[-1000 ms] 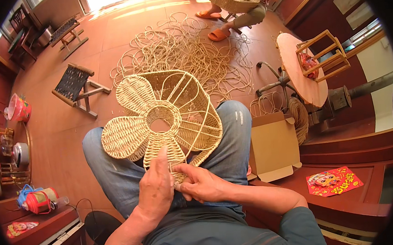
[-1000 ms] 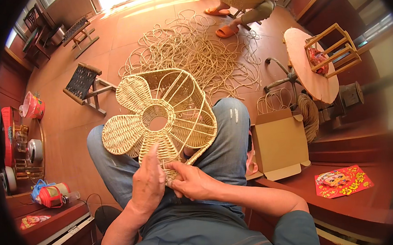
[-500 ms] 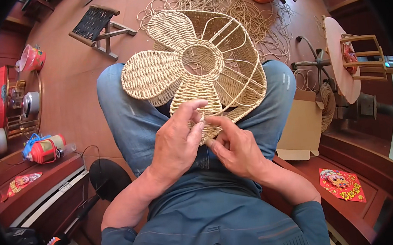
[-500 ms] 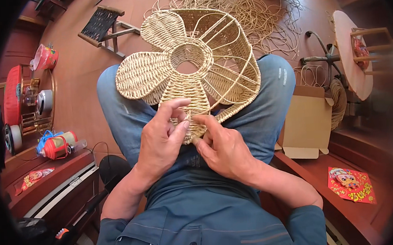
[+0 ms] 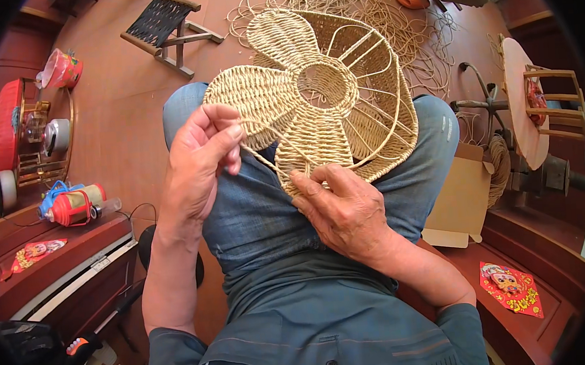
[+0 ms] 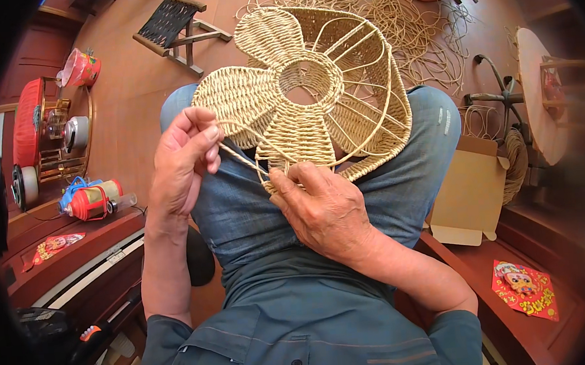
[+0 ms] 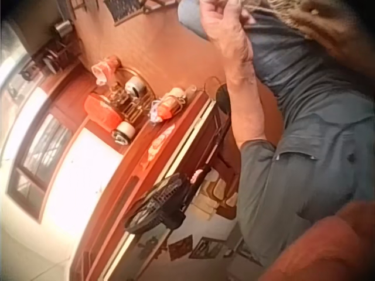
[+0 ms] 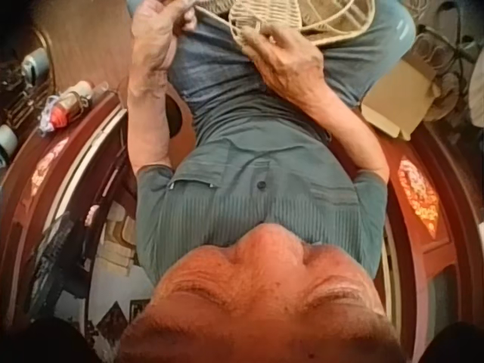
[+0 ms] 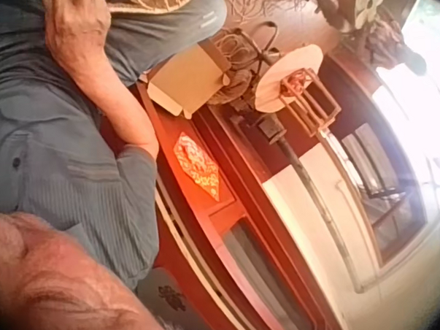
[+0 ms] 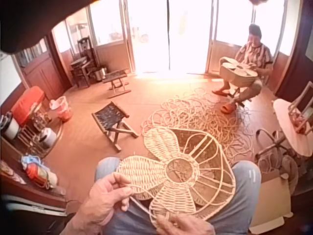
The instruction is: The person is weaving a decorative straw or rattan basket in the shape of a flower.
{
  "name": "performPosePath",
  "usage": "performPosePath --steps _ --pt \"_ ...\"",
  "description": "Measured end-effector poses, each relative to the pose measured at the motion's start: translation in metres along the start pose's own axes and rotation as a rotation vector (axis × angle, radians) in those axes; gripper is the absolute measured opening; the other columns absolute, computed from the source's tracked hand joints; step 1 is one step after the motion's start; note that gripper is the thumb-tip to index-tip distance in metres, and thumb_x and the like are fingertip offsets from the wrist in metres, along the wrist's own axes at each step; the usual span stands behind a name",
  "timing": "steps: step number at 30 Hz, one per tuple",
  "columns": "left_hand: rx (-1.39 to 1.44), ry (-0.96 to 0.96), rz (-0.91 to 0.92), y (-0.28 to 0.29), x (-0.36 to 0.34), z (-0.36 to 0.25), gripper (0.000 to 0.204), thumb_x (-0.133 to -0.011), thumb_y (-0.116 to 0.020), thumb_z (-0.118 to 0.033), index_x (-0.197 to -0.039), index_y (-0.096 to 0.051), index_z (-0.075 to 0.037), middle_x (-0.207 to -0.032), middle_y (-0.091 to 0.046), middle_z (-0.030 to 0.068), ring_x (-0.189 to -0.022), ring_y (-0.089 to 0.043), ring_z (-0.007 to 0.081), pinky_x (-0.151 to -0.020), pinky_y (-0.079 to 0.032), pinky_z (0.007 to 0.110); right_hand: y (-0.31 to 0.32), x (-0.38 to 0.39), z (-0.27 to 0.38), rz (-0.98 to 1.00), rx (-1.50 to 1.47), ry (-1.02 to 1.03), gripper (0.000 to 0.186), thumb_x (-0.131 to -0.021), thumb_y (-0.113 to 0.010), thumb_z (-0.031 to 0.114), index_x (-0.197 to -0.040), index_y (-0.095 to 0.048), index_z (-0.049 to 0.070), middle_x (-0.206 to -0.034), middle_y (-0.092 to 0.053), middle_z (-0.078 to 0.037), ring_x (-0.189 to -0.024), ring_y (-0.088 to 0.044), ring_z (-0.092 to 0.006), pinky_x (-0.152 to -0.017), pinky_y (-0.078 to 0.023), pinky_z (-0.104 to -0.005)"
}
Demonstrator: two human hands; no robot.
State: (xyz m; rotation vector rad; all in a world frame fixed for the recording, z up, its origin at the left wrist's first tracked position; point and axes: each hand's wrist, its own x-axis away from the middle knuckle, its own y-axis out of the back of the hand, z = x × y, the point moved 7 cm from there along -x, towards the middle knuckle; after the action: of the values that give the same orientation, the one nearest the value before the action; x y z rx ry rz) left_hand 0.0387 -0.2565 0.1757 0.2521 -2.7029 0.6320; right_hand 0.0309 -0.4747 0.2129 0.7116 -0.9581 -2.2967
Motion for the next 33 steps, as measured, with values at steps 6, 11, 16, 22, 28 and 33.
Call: performPosePath --steps 6,11,16,22,28,33 --pt "-0.391 -0.328 -0.206 0.002 0.016 -0.022 0.018 -0.108 -0.073 -0.015 -0.117 -0.064 -0.003 -0.098 -0.071 0.0043 -0.086 -0.074 0.0115 -0.076 -0.063 0.026 -0.008 -0.004 0.006 0.061 0.044 0.005 0.039 -0.094 -0.080 0.022 -0.128 -0.070 0.007 -0.104 -0.059 -0.007 -0.092 -0.064 -0.0251 -0.079 -0.053 -0.0383" --pt "-0.439 0.037 -0.142 -0.010 0.039 0.034 0.020 -0.107 -0.074 -0.017 -0.108 -0.062 -0.002 -0.091 -0.068 0.0037 -0.070 -0.068 0.0086 -0.054 -0.054 0.023 -0.011 -0.005 0.004 0.107 0.013 -0.040 0.034 -0.093 -0.079 0.020 -0.124 -0.070 0.009 -0.102 -0.057 -0.007 -0.090 -0.063 -0.0256 -0.078 -0.053 -0.0389" --pt "-0.166 0.104 -0.057 -0.021 0.028 0.077 0.023 -0.106 -0.073 -0.013 -0.117 -0.056 -0.004 -0.095 -0.069 0.0038 -0.066 -0.061 0.0061 -0.051 -0.048 0.021 -0.011 -0.005 0.003 0.122 0.028 -0.061 0.036 -0.091 -0.082 0.018 -0.123 -0.071 0.010 -0.101 -0.059 -0.009 -0.090 -0.064 -0.0274 -0.077 -0.054 -0.0397" --pt "0.242 0.149 -0.056 -0.018 0.037 0.087 0.023 -0.107 -0.073 -0.009 -0.121 -0.056 -0.010 -0.101 -0.068 0.0025 -0.066 -0.051 0.0033 -0.058 -0.043 0.020 -0.011 -0.004 -0.001 0.103 0.011 -0.080 0.034 -0.090 -0.083 0.021 -0.117 -0.068 0.007 -0.100 -0.058 -0.010 -0.093 -0.063 -0.0287 -0.080 -0.053 -0.0392" --pt "0.363 0.118 -0.119 -0.014 0.054 0.083 0.019 -0.109 -0.069 -0.008 -0.122 -0.056 -0.014 -0.103 -0.064 -0.0004 -0.065 -0.043 0.0023 -0.062 -0.040 0.021 -0.009 -0.006 0.003 0.033 -0.006 -0.064 0.032 -0.089 -0.081 0.017 -0.117 -0.068 0.008 -0.100 -0.059 -0.009 -0.092 -0.064 -0.0283 -0.081 -0.054 -0.0388" --pt "0.522 0.168 0.006 -0.015 0.065 0.058 0.015 -0.113 -0.063 -0.017 -0.126 -0.056 -0.013 -0.093 -0.054 -0.0028 -0.061 -0.039 0.0039 -0.055 -0.037 0.022 -0.019 -0.013 0.011 -0.019 -0.016 0.009 0.027 -0.089 -0.075 0.008 -0.115 -0.069 0.011 -0.098 -0.058 -0.005 -0.091 -0.064 -0.0236 -0.079 -0.053 -0.0376"
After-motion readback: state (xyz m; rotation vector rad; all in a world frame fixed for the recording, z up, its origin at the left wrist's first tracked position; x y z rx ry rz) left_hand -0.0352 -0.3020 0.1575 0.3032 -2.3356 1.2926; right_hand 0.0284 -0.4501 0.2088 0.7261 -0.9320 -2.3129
